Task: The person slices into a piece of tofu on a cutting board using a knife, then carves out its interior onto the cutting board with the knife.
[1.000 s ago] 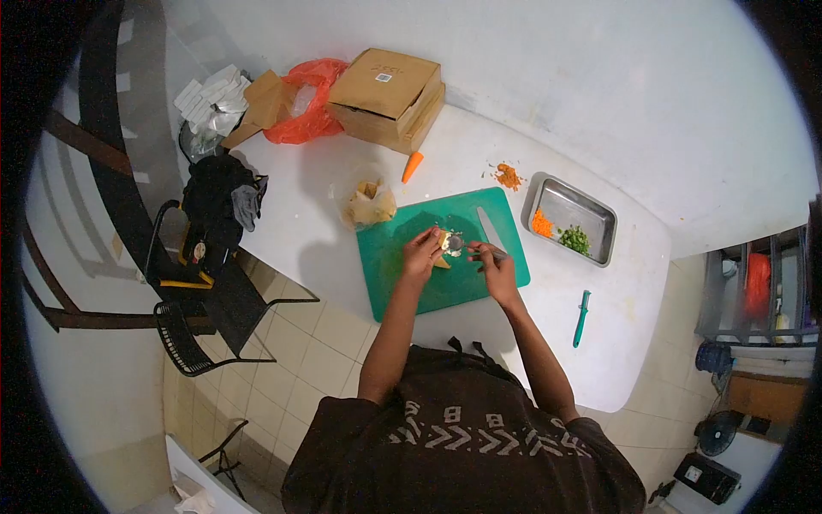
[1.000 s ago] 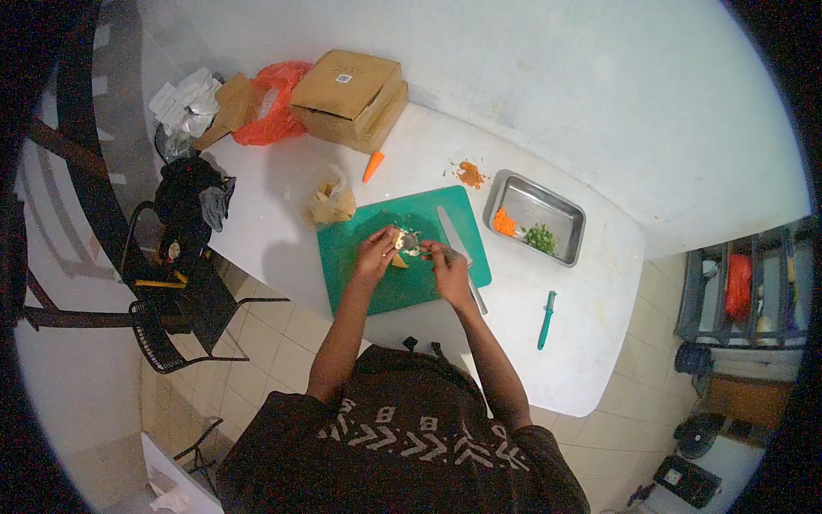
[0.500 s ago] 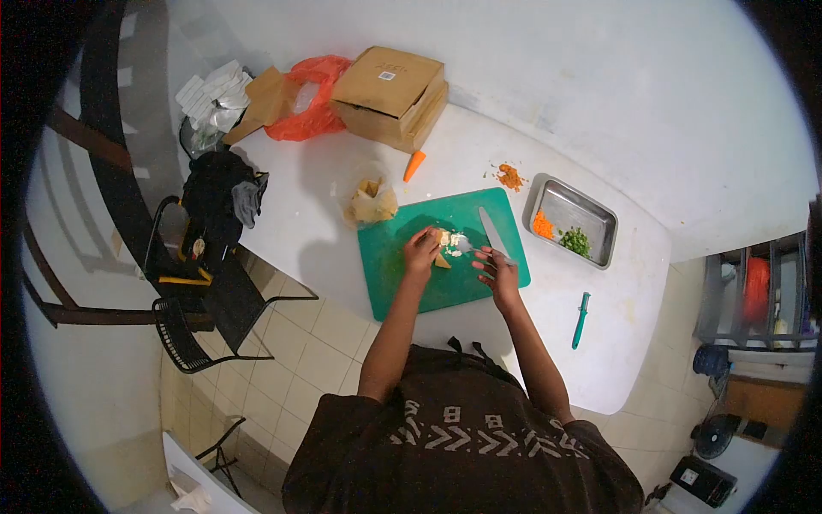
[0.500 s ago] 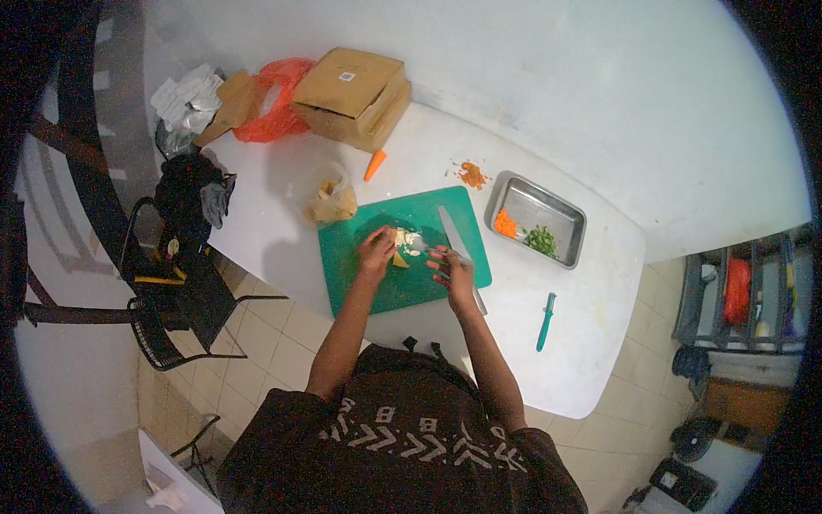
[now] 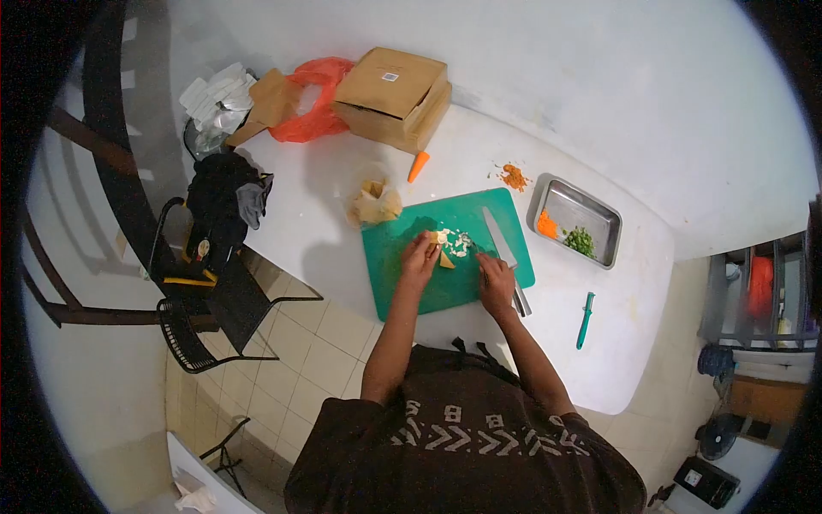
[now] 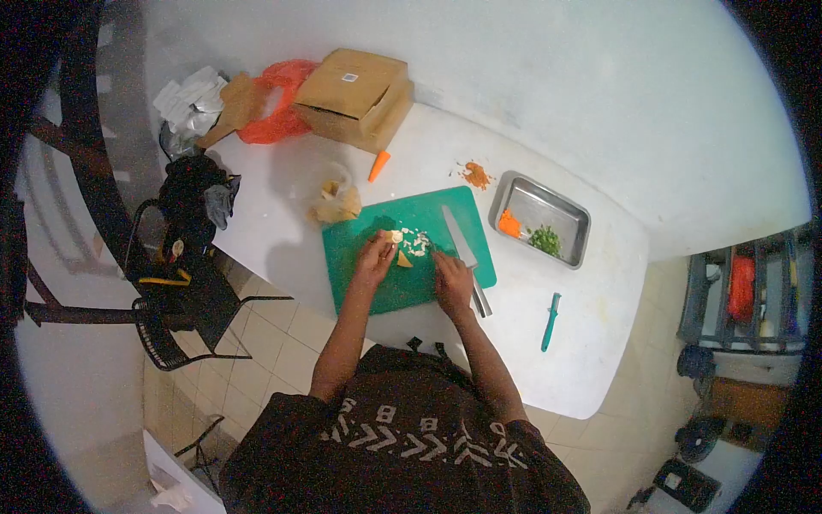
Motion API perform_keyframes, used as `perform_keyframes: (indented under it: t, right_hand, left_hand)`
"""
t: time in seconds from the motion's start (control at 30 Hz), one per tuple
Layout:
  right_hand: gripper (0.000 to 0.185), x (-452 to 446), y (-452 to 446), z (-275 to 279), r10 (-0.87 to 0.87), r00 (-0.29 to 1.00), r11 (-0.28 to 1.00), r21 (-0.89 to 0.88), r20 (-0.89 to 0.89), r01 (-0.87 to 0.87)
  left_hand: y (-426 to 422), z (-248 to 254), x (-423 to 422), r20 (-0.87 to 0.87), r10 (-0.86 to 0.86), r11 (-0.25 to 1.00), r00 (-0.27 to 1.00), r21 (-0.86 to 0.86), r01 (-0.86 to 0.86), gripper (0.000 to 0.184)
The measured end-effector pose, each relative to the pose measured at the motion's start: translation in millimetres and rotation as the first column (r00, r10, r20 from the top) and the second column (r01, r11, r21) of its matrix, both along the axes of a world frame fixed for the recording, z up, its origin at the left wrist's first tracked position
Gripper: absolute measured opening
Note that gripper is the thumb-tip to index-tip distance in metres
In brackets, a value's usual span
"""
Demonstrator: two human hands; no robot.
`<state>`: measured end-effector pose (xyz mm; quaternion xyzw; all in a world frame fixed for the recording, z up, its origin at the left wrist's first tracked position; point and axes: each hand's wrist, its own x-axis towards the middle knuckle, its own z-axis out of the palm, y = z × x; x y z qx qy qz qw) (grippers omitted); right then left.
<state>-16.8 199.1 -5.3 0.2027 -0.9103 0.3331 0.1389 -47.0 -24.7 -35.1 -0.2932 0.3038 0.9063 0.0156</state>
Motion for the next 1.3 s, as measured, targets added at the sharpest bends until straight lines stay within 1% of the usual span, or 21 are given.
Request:
perform_keyframes:
  t: [0.03, 0.17, 0.23, 0.3, 0.37, 0.47, 0.5, 0.53, 0.57, 0.63, 0.67, 0.7, 0.77, 0.83, 0.9, 0.97, 1.03, 1.1, 1.17, 1.23, 1.3]
  right_hand:
    - [0.04, 0.6, 0.8, 0.0, -0.009, 1.0, 0.997, 0.074, 0.005, 0.008]
    - [0.041, 2.5, 2.3, 1.9, -0.007, 1.0, 0.996, 0.086, -0.009, 0.007]
    - [0.034, 5.0, 3.1, 9.0, -0.015, 1.0, 0.999, 0.037, -0.021, 0.016]
    - [0.033, 4.4, 3.6, 11.4, -0.015, 1.0, 0.999, 0.044, -0.016, 0.016]
    - [0.033, 2.9, 4.6, 9.9, -0.015, 1.0, 0.999, 0.05, -0.014, 0.016]
    - [0.031, 0.7, 5.2, 9.8, -0.022, 0.999, 0.998, 0.059, 0.038, 0.02]
    - [0.029, 0.3, 4.5, 14.1, -0.027, 0.999, 1.0, -0.014, 0.023, 0.027]
    - [0.028, -0.1, 3.5, 18.5, -0.031, 0.999, 0.996, -0.086, 0.009, 0.032]
    - [0.028, -0.9, 2.2, 23.0, -0.029, 1.0, 0.996, -0.086, 0.009, 0.03]
    - [0.029, -1.0, -1.1, 32.4, 0.018, 1.0, 0.969, -0.248, -0.02, -0.022]
    - [0.029, 0.5, -2.7, 37.0, 0.018, 1.0, 0.969, -0.247, -0.019, -0.022]
    - [0.027, 3.0, -4.0, 41.6, 0.015, 1.0, 0.956, -0.294, -0.023, -0.022]
    - [0.026, 7.3, -4.6, 44.5, 0.011, 1.0, 0.941, -0.338, -0.027, -0.019]
    - [0.024, 9.9, -4.7, 46.3, 0.025, 0.999, 0.93, -0.367, 0.039, -0.009]
    - [0.024, 11.1, -5.3, 49.6, 0.036, 0.998, 0.941, -0.338, 0.053, -0.016]
    - [0.025, 12.3, -7.6, 53.8, 0.047, 0.997, 0.95, -0.311, 0.065, -0.025]
    - [0.026, 11.7, -9.6, 54.5, -0.017, 1.0, 0.955, -0.296, 0.004, 0.017]
    - [0.027, 9.7, -8.6, 53.6, -0.003, 1.0, 0.958, -0.287, 0.019, 0.009]
    - [0.027, 7.9, -7.3, 51.0, 0.007, 0.999, 0.96, -0.279, 0.032, 0.003]
    - [0.026, 10.3, -5.6, 42.7, -0.026, 0.999, 0.969, -0.247, -0.031, 0.017]
    - [0.026, 12.6, -4.6, 34.9, -0.021, 1.0, 0.971, -0.237, -0.008, 0.018]
  left_hand:
    - [-0.8, 0.5, 0.4, -0.002, 0.004, 1.0, 1.0, 0.0, -0.004, 0.023]
    - [0.6, 0.6, 0.8, -0.018, 0.024, 0.999, 1.0, 0.032, -0.024, 0.023]
    - [2.3, -0.9, 1.2, -0.014, 0.022, 0.998, 1.0, 0.052, -0.022, 0.022]
    - [3.6, -3.7, 0.5, -0.006, 0.056, 0.992, 0.998, 0.113, -0.055, 0.022]
    - [4.5, -7.7, -0.7, -0.02, 0.047, 0.99, 0.999, 0.132, -0.044, 0.021]
    - [5.2, -3.4, 0.8, -0.027, 0.041, 0.985, 0.999, 0.17, -0.036, 0.019]
    - [5.0, -1.5, 1.7, -0.022, 0.042, 0.981, 0.999, 0.191, -0.037, 0.018]
    - [0.2, -16.5, 0.7, -0.023, 0.044, 0.981, 0.999, 0.19, -0.039, 0.018]
    - [-8.0, -44.5, -1.6, -0.107, -0.01, 0.966, 0.994, 0.258, 0.037, 0.018]
    - [-7.7, -33.8, -0.3, -0.192, -0.055, 0.941, 0.98, 0.318, 0.115, 0.017]
    - [-5.2, -28.9, 0.6, -0.09, -0.038, 0.945, 0.995, 0.319, 0.065, 0.018]
    - [-0.9, -12.0, 2.0, 0.015, -0.021, 0.949, 1.0, 0.315, 0.015, 0.019]
    - [3.8, 2.3, 2.6, 0.01, -0.024, 0.959, 1.0, 0.283, 0.02, 0.021]
    - [5.6, 15.3, 2.8, 0.004, -0.024, 0.968, 1.0, 0.25, 0.022, 0.023]
    - [7.0, 23.0, 1.8, -0.079, -0.065, 0.974, 0.995, 0.212, 0.081, 0.028]
    - [10.4, 24.5, -0.5, -0.104, -0.064, 0.98, 0.993, 0.18, 0.082, 0.026]
    - [10.0, 23.0, -1.8, -0.13, -0.057, 0.986, 0.99, 0.147, 0.076, 0.025]
    - [9.7, 21.7, -2.5, -0.128, -0.061, 0.993, 0.99, 0.089, 0.072, 0.026]
    - [8.1, 21.0, -2.3, -0.107, -0.038, 0.994, 0.994, 0.099, 0.049, 0.026]
    - [5.6, 22.4, -1.2, -0.084, -0.009, 0.994, 0.996, 0.106, 0.018, 0.026]
    - [2.7, 20.3, 1.0, -0.059, 0.032, 0.99, 0.998, 0.137, -0.024, 0.028]
